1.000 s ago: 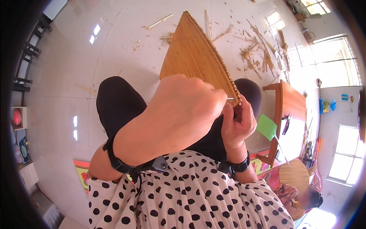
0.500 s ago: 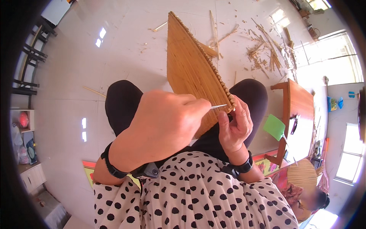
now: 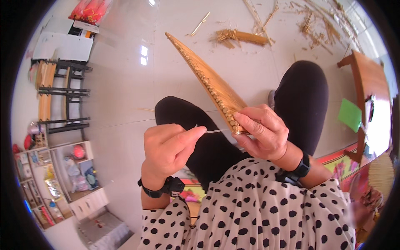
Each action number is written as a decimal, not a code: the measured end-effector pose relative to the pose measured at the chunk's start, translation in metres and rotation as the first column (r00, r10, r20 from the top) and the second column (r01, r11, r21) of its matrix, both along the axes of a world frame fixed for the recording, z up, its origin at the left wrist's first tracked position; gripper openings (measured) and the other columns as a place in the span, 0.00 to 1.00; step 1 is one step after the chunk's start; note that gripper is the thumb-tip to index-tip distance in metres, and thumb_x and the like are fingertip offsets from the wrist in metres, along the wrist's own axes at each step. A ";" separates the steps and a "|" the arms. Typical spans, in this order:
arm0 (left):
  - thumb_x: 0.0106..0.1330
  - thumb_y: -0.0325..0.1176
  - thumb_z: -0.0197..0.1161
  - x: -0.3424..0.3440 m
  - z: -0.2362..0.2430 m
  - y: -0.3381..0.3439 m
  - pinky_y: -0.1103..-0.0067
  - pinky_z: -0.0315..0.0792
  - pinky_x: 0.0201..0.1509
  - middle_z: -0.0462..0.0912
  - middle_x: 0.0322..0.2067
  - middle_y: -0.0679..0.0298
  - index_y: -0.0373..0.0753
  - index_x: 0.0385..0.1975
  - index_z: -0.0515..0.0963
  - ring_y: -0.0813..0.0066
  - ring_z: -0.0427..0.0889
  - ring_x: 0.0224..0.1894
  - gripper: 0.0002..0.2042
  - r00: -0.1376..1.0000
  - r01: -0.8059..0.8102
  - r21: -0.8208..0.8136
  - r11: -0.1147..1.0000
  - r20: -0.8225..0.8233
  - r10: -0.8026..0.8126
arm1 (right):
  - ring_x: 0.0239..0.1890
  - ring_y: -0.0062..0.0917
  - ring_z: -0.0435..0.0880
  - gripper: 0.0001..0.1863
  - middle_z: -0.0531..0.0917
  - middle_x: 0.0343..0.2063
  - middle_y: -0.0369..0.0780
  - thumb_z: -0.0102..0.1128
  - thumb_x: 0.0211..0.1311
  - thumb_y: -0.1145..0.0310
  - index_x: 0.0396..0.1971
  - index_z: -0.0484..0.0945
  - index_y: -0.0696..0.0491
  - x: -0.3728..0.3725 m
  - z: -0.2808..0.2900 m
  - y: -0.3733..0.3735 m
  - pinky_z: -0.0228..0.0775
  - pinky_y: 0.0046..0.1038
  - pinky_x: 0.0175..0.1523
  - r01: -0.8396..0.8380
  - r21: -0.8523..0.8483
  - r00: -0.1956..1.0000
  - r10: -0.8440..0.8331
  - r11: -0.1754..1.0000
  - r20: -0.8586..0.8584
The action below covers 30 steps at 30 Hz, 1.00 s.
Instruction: The person sits on the floor and weaves a bamboo mat using a needle and white thread. They pull the thread through the bamboo slats to secure the edge, occasionally using scissors to trim the thread.
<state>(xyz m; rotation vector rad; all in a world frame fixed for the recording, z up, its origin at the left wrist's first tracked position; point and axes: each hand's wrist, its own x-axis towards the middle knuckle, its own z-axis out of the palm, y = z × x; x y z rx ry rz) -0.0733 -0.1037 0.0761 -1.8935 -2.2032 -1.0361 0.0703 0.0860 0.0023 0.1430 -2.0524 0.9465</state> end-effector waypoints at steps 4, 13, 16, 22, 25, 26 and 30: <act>0.45 0.15 0.67 0.007 0.002 -0.013 0.80 0.57 0.16 0.68 0.14 0.68 0.38 0.39 0.85 0.75 0.66 0.13 0.19 1.000 -0.016 -0.038 0.999 -0.011 0.015 | 0.31 0.33 0.83 0.24 0.83 0.36 0.44 0.76 0.40 0.76 0.43 0.83 0.62 -0.001 -0.008 -0.005 0.78 0.29 0.35 -0.061 -0.076 0.998 0.058 0.995 -0.037; 0.46 0.15 0.67 0.022 0.005 -0.021 0.80 0.58 0.16 0.69 0.13 0.68 0.37 0.39 0.85 0.76 0.67 0.13 0.18 0.997 -0.073 -0.067 0.995 0.034 0.075 | 0.30 0.32 0.84 0.23 0.83 0.35 0.42 0.77 0.38 0.77 0.40 0.84 0.61 -0.002 -0.011 -0.009 0.77 0.28 0.33 -0.085 -0.128 0.994 0.076 0.988 -0.072; 0.46 0.15 0.66 0.026 0.005 -0.019 0.80 0.59 0.16 0.69 0.13 0.68 0.36 0.39 0.85 0.76 0.68 0.12 0.17 0.995 -0.087 -0.072 0.994 0.047 0.091 | 0.30 0.32 0.84 0.22 0.83 0.35 0.42 0.77 0.38 0.77 0.40 0.84 0.61 0.000 -0.009 -0.007 0.77 0.28 0.33 -0.096 -0.143 0.995 0.089 0.985 -0.054; 0.47 0.15 0.65 0.036 0.015 -0.010 0.81 0.59 0.16 0.70 0.13 0.68 0.34 0.38 0.85 0.77 0.69 0.12 0.16 0.989 -0.115 -0.130 0.985 0.078 0.126 | 0.31 0.33 0.83 0.22 0.83 0.35 0.42 0.76 0.37 0.78 0.39 0.83 0.61 0.003 -0.004 -0.004 0.77 0.29 0.35 -0.060 -0.157 0.998 0.055 0.986 -0.036; 0.48 0.15 0.65 0.038 0.013 -0.005 0.80 0.59 0.16 0.70 0.13 0.67 0.34 0.39 0.84 0.76 0.68 0.12 0.17 0.989 -0.106 -0.107 0.989 0.092 0.116 | 0.31 0.33 0.83 0.22 0.83 0.35 0.43 0.77 0.38 0.79 0.39 0.84 0.60 0.005 -0.002 -0.002 0.77 0.29 0.35 -0.025 -0.156 1.000 0.027 0.987 0.008; 0.48 0.15 0.65 0.037 0.012 -0.003 0.80 0.59 0.15 0.70 0.12 0.67 0.34 0.40 0.84 0.75 0.68 0.12 0.17 0.991 -0.101 -0.097 0.990 0.080 0.109 | 0.31 0.32 0.83 0.22 0.83 0.35 0.43 0.77 0.38 0.79 0.39 0.84 0.60 0.005 -0.002 -0.002 0.77 0.28 0.35 -0.007 -0.162 1.000 0.009 0.987 0.012; 0.49 0.15 0.64 0.035 0.008 0.004 0.79 0.59 0.17 0.69 0.12 0.68 0.35 0.41 0.84 0.75 0.66 0.12 0.18 0.993 -0.102 -0.063 0.993 0.054 0.106 | 0.31 0.31 0.83 0.24 0.83 0.35 0.43 0.76 0.38 0.81 0.42 0.83 0.60 0.006 -0.004 -0.003 0.77 0.27 0.34 0.056 -0.176 0.998 -0.050 0.983 0.039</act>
